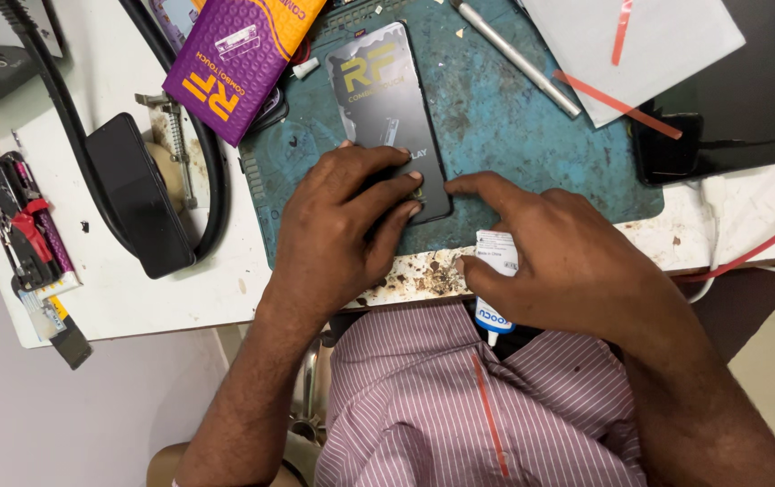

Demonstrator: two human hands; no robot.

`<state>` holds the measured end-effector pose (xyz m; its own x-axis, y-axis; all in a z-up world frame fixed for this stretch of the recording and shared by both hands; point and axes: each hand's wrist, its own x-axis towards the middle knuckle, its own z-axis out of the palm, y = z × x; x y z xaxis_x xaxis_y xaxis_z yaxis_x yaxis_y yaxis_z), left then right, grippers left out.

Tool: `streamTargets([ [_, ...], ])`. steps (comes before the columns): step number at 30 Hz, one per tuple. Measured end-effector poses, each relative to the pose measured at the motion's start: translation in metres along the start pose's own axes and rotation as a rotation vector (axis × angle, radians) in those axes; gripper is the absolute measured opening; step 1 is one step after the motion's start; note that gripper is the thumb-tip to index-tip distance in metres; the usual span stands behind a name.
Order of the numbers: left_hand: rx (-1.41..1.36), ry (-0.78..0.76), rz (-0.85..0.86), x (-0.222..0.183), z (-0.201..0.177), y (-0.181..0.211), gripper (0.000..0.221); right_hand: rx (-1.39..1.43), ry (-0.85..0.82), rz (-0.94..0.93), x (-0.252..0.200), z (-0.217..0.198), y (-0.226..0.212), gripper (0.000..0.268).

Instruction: The person applies adhesive from a tube to the internal perimeter of a mobile phone frame and aligns the screen component onto the body of the device.

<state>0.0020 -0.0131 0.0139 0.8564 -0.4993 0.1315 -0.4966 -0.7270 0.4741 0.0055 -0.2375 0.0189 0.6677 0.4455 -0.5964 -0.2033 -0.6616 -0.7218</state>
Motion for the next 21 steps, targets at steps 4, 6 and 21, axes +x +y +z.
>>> streamTargets([
  [4, 0.014, -0.006, -0.005, 0.000, -0.001, 0.001, 0.022, -0.033, -0.056, 0.015, -0.007, -0.001, 0.007, 0.064],
  [6, 0.014, -0.011, 0.008, 0.002, -0.002, 0.001, 0.022, -0.042, -0.107, 0.002, -0.009, -0.002, 0.014, 0.054],
  [21, 0.105, 0.076, 0.107, 0.041, -0.032, -0.057, 0.042, 1.602, 0.567, -0.436, -0.020, 0.071, 0.048, 0.052],
])
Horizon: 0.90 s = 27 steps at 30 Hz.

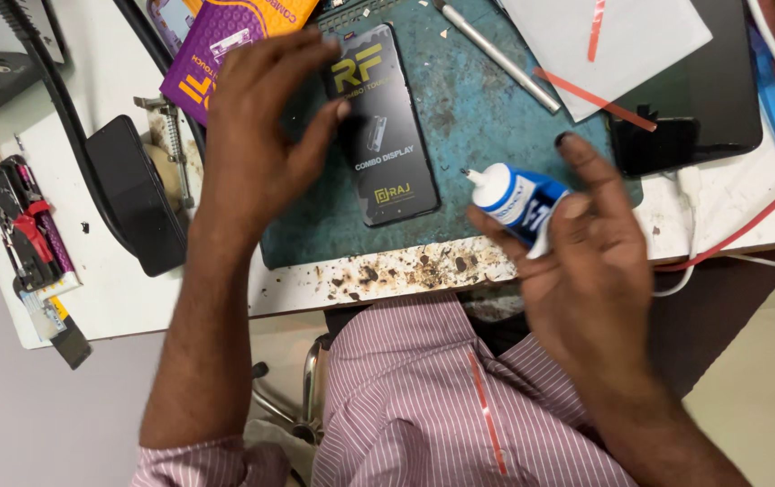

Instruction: The person applies adhesive from a tube to the internal perimeter of a mobile phone frame and aligns the screen component onto the body of the device.

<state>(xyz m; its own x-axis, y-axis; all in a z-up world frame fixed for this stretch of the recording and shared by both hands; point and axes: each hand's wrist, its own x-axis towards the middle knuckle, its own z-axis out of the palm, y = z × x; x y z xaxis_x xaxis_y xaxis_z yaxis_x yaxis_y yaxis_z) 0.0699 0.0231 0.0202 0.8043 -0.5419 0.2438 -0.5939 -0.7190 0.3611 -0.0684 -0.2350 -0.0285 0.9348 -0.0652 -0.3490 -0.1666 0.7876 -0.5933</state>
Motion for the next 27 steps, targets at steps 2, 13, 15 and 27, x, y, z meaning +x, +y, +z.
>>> streamTargets([
  [2, 0.036, -0.010, 0.008, 0.006, 0.002, -0.010, 0.049, 0.047, -0.003, -0.005, -0.005, 0.007, 0.011, 0.055],
  [13, 0.168, 0.001, 0.004, 0.013, 0.026, -0.028, 0.036, 0.069, -0.001, -0.046, -0.012, 0.020, 0.027, 0.051],
  [15, 0.144, 0.001, -0.022, 0.013, 0.028, -0.028, 0.036, 0.082, -0.011, -0.059, -0.011, 0.021, 0.028, 0.051],
  [27, 0.142, -0.023, -0.170, 0.004, 0.025, -0.014, 0.050, 0.043, -0.001, -0.218, 0.002, 0.011, 0.017, 0.045],
])
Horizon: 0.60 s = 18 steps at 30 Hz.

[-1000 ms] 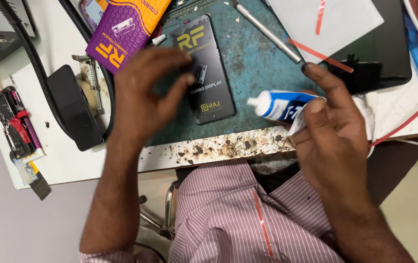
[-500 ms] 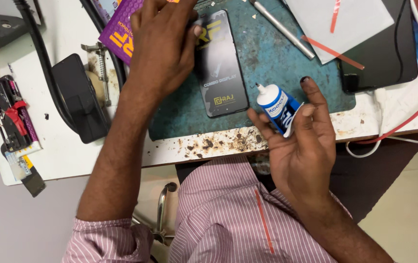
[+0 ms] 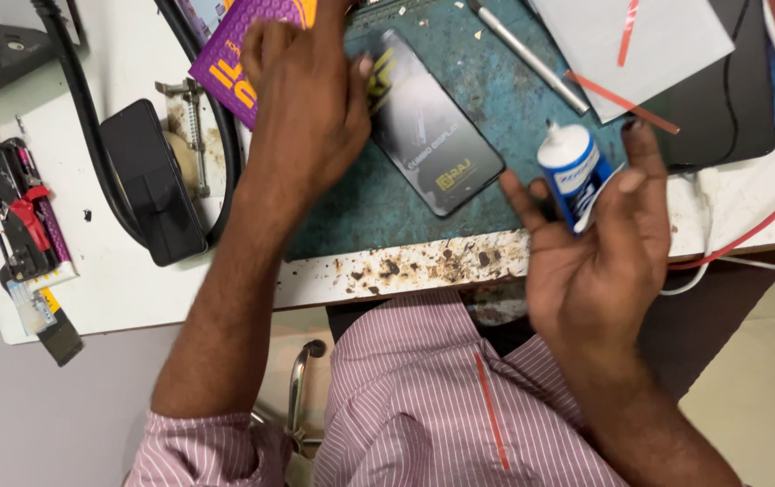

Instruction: The person applies adhesive from a tube to the internal perimeter of a mobile phone frame and aligns the screen component onto the body of the device.

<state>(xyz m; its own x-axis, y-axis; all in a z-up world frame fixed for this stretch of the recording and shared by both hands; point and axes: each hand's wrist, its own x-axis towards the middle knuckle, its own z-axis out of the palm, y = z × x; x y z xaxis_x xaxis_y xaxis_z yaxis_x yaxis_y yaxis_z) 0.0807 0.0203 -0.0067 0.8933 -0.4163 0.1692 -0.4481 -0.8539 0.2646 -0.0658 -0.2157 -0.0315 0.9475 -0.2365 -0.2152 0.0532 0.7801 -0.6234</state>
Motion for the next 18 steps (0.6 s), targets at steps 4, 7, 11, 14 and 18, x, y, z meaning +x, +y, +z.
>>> streamTargets([
  [4, 0.065, -0.008, -0.106, -0.023, -0.010, 0.018, 0.057, -0.025, -0.031, 0.009, 0.030, -0.005, -0.011, 0.050],
  [7, 0.047, 0.022, -0.189, -0.037, -0.022, 0.038, 0.062, -0.155, -0.005, 0.039, 0.051, 0.005, -0.015, 0.055],
  [11, 0.050, -0.003, -0.284, -0.050, -0.035, 0.046, 0.053, -0.310, -0.010, -0.010, 0.068, 0.011, -0.017, 0.044],
  [14, 0.024, 0.065, -0.220, -0.053, -0.037, 0.048, 0.042, -0.644, -0.005, -0.173, 0.070, 0.003, -0.025, 0.031],
  [18, -0.177, 0.082, 0.015, -0.050, -0.026, 0.058, 0.026, -0.975, -0.053, -0.340, 0.058, -0.006, -0.031, 0.026],
])
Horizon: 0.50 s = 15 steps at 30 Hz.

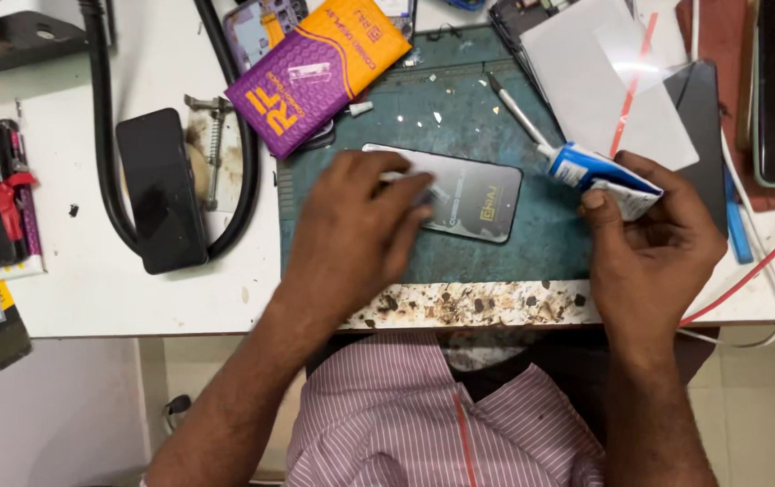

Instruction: The person applies adhesive from a tube to the internal perimeter of a mobile phone frame and aligns the screen component onto the body of the device.

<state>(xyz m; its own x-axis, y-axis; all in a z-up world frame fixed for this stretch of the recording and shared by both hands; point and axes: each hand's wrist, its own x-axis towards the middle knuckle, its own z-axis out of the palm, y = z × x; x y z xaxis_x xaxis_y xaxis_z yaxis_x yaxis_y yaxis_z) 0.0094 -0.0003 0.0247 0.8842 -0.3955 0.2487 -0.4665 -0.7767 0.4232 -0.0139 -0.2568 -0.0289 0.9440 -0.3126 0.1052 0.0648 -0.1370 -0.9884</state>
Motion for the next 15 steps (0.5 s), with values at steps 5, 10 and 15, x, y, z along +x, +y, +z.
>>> streamTargets([
  [5, -0.065, -0.109, 0.113, 0.016, 0.027, 0.013, 0.029, -0.287, -0.047, -0.149, -0.004, -0.008, 0.006, 0.018],
  [10, -0.005, -0.178, 0.131, 0.024, 0.038, 0.017, 0.031, -0.308, -0.072, -0.160, 0.003, -0.010, 0.005, 0.011],
  [15, -0.004, -0.200, 0.108, 0.027, 0.035, 0.020, 0.030, -0.350, -0.104, -0.128, 0.011, -0.007, -0.012, 0.012],
])
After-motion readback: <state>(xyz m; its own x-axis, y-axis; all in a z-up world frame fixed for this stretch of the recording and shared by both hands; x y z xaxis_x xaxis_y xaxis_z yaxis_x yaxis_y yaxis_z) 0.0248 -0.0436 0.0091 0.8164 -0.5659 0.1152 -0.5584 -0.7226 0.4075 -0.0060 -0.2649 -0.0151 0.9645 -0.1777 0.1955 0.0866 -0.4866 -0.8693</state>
